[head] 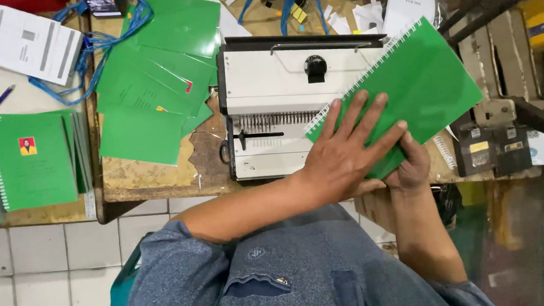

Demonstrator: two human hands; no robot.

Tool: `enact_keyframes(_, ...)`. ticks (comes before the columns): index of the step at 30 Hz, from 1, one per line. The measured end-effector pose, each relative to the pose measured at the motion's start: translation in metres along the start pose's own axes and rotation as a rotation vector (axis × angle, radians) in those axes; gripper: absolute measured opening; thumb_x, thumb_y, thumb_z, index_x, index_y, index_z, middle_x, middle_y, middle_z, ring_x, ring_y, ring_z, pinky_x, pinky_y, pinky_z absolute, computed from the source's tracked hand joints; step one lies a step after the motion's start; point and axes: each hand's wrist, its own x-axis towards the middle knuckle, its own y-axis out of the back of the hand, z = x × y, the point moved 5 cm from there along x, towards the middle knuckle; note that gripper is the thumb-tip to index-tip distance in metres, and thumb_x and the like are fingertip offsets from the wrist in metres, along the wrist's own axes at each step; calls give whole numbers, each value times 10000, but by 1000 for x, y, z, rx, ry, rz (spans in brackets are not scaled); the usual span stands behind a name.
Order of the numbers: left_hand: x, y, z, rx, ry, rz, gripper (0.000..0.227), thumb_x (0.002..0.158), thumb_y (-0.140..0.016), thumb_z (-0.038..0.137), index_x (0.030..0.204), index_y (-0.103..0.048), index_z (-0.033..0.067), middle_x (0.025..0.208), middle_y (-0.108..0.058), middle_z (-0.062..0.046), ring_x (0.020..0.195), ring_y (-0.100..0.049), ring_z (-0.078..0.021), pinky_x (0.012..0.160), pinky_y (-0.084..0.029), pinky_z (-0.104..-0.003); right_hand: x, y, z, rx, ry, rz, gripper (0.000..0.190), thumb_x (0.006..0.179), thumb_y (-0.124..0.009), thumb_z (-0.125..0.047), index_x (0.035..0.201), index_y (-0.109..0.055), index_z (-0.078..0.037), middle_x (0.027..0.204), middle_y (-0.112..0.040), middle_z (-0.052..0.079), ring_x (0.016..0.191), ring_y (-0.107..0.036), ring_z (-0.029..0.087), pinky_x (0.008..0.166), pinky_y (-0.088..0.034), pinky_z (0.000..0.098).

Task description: The person uses a spiral binding machine to bind green notebook covers. They insert the covers into the machine, feed a spiral wire through the holes, and use pliers to close the wire ends. The finished notebooks are stacked on the table.

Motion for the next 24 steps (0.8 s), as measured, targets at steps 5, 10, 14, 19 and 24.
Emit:
enact_keyframes(5,-22,-11,30,289,152,-128,1261,596,-1061,699,1588,-365,352,1686,-278,-191,1568,-256,-467,1244,-138,-712,-16,17,13,-26,17,-138,553,979,-448,-288,1455,-517,-15,1392,-589,318,1272,-604,480,1115,-449,693)
enact_keyframes(10,-55,-13,68,267,157,-1,1250,605,-1046,589,1607,-345,331,1664,-370,-226,1542,-383,-504,1225,-315,-724,-62,-32,6,-163,151,-302,693,986,-487,-513,1601,-335,-232,1537,-499,195,1404,-509,402,1194,-372,684)
enact_keyframes(14,-87,-24,88,19,205,-15,1205,683,-955,464,1656,-262,303,1706,-270,-272,1542,-342,-567,1199,-332,-760,-109,-5,9,-236,126,-266,690,971,-513,-451,1599,-351,-213,1512,-524,204,1371,-536,390,1189,-385,644)
enact_keyframes(19,-113,-16,98,-325,258,5,1039,835,-837,477,1669,-249,286,1671,-302,-270,1495,-367,-560,1155,-380,-710,-147,44,30,-376,66,-111,823,847,-675,-278,1557,-358,-7,1380,-593,264,1235,-617,392,1044,-497,651)
enact_keyframes(24,-150,1,91,-458,381,81,1034,842,-817,410,1662,-213,230,1654,-265,-294,1467,-346,-570,1162,-350,-696,-186,-24,8,-637,-91,-45,570,903,-642,-34,1454,-499,-6,1219,-687,248,1050,-682,311,903,-560,588)
